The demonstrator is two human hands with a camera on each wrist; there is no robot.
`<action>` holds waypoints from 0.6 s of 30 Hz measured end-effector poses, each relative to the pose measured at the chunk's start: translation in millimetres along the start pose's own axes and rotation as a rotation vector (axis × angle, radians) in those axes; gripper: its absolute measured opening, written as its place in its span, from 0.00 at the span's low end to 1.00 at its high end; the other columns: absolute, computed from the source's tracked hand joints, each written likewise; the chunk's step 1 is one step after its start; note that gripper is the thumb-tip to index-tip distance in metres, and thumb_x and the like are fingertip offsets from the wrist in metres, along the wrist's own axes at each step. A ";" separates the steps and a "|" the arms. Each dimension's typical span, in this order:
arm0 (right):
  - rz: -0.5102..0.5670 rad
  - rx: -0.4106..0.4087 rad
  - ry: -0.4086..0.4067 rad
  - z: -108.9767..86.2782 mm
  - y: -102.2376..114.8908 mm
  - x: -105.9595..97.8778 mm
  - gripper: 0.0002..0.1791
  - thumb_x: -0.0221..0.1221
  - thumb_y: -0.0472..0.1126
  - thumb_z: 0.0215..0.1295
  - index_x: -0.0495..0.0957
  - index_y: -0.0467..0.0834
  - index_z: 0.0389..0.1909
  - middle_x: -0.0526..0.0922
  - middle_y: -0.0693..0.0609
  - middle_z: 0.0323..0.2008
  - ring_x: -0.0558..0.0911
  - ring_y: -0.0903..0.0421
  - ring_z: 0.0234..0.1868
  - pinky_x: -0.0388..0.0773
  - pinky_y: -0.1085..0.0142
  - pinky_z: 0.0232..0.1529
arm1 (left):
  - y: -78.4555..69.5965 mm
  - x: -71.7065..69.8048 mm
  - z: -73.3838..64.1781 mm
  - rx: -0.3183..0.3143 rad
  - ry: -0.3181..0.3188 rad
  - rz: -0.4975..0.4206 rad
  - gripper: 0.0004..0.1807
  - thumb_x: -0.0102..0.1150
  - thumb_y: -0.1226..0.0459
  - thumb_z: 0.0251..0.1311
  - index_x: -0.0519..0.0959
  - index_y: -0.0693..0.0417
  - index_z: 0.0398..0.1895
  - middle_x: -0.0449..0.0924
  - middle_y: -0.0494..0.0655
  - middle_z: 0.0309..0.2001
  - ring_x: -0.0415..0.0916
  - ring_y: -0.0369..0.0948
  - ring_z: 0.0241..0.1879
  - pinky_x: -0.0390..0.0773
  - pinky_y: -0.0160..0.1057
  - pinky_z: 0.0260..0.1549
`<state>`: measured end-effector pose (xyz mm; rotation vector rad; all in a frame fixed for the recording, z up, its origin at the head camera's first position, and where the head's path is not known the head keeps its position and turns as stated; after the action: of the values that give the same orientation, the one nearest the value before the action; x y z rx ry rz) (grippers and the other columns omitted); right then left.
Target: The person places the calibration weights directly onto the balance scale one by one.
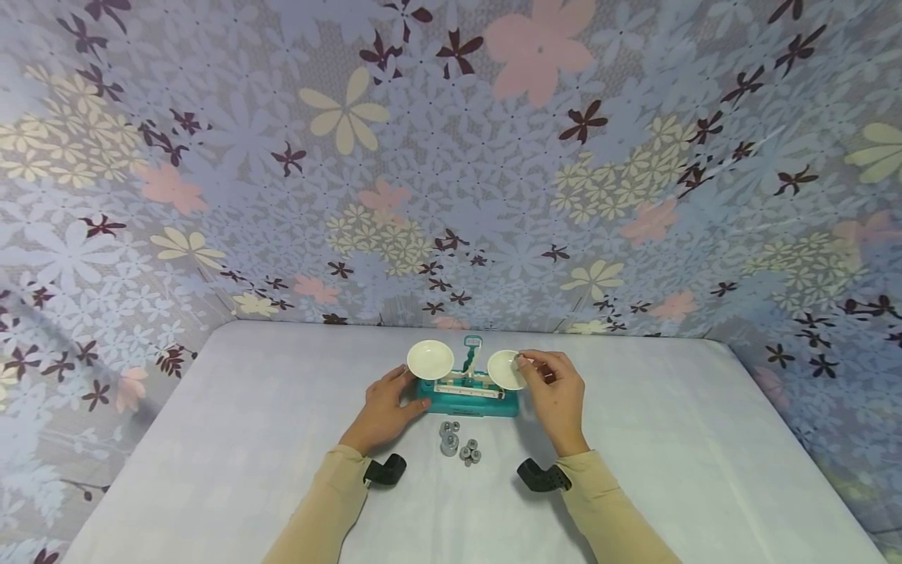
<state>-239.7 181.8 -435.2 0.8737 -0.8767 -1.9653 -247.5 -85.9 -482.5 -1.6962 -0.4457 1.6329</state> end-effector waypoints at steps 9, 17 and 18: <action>0.004 0.009 -0.001 -0.6 -2.2 0.7 0.07 0.64 0.44 0.57 0.85 0.49 0.35 0.77 0.55 0.28 0.73 0.59 0.27 0.69 0.73 0.25 | -0.2 -0.1 0.0 0.004 -0.006 -0.004 0.35 0.58 0.51 0.59 0.63 0.56 0.67 0.64 0.52 0.65 0.50 0.48 0.69 0.44 0.57 0.64; 0.006 0.028 -0.004 -1.0 -3.2 2.0 0.06 0.65 0.44 0.56 0.85 0.47 0.34 0.76 0.54 0.28 0.74 0.60 0.27 0.68 0.74 0.24 | 1.1 0.2 0.2 0.006 -0.004 -0.007 0.35 0.57 0.51 0.59 0.63 0.56 0.67 0.63 0.52 0.65 0.50 0.48 0.69 0.44 0.57 0.64; 0.007 0.032 -0.004 -1.1 -3.5 2.2 0.06 0.65 0.44 0.57 0.85 0.47 0.34 0.76 0.55 0.28 0.73 0.60 0.27 0.68 0.74 0.25 | 1.7 0.5 0.5 0.006 -0.005 -0.004 0.35 0.57 0.51 0.59 0.63 0.56 0.67 0.63 0.52 0.65 0.50 0.48 0.69 0.44 0.56 0.64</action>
<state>-241.1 181.1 -439.2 0.8842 -0.9141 -1.9520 -248.3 -86.6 -484.0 -1.6864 -0.4458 1.6344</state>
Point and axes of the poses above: each hand's wrist, its own z-axis towards the middle knuckle, its own x-axis out of the palm, y = z × x, the point moved 4 cm from there along z, towards the middle knuckle
